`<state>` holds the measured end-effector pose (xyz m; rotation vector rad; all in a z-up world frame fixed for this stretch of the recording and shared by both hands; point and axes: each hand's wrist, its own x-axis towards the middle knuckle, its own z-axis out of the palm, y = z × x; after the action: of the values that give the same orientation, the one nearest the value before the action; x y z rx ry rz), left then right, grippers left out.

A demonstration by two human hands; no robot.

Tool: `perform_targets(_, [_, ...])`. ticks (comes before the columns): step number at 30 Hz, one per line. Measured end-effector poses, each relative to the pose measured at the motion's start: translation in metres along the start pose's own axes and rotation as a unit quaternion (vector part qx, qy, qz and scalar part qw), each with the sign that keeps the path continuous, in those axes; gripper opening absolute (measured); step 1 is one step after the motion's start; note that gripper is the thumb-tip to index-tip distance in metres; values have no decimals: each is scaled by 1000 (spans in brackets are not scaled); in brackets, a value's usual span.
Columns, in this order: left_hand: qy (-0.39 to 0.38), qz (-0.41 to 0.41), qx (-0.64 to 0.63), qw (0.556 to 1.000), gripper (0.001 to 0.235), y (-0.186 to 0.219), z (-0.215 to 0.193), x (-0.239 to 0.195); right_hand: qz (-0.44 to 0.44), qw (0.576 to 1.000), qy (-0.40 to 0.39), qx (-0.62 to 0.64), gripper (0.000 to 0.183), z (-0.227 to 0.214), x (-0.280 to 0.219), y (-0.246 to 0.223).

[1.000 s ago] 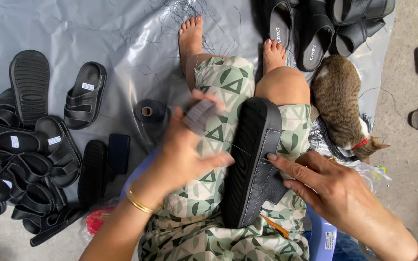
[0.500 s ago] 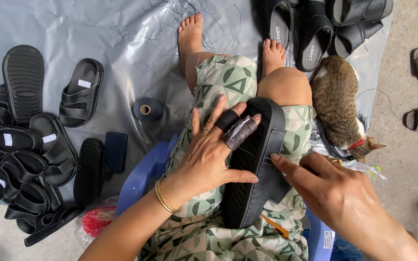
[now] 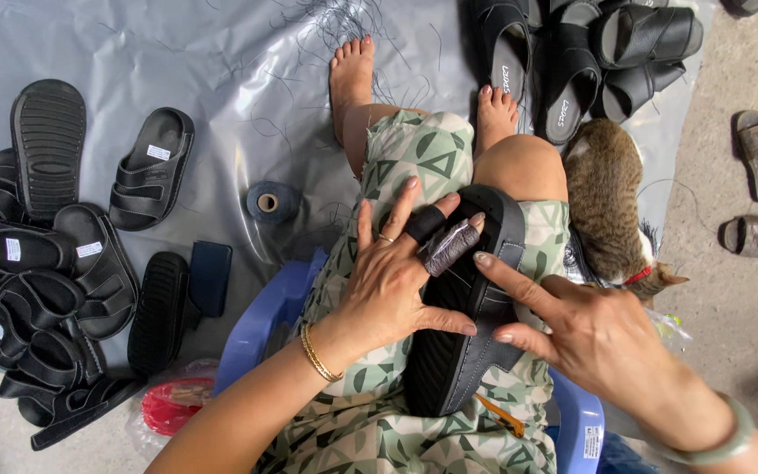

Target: The person sits cross-legged on a chair and sews a black slip-on shoe resting on their lap. They use a needle and thread to stitch the shoe's sole, pulling the thread through repeatedly. A cat is visible nearby on the floor.

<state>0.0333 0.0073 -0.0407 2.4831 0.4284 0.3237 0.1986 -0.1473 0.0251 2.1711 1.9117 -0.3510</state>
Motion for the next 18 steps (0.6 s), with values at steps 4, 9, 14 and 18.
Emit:
perform_targets(4, [0, 1, -16, 1000, 93, -2, 1, 2, -4, 997, 63, 47, 73, 16, 6, -9])
perform_targets(9, [5, 2, 7, 1000, 91, -3, 2, -4, 17, 993, 117, 20, 79, 29, 3, -19])
perform_targets(14, [179, 69, -29, 981, 21, -12, -19, -17, 31, 977, 72, 200, 78, 23, -11, -2])
perform_targets(18, [-3, 57, -368, 928, 33, 15, -53, -20, -4, 977, 122, 173, 54, 4, -6, -15])
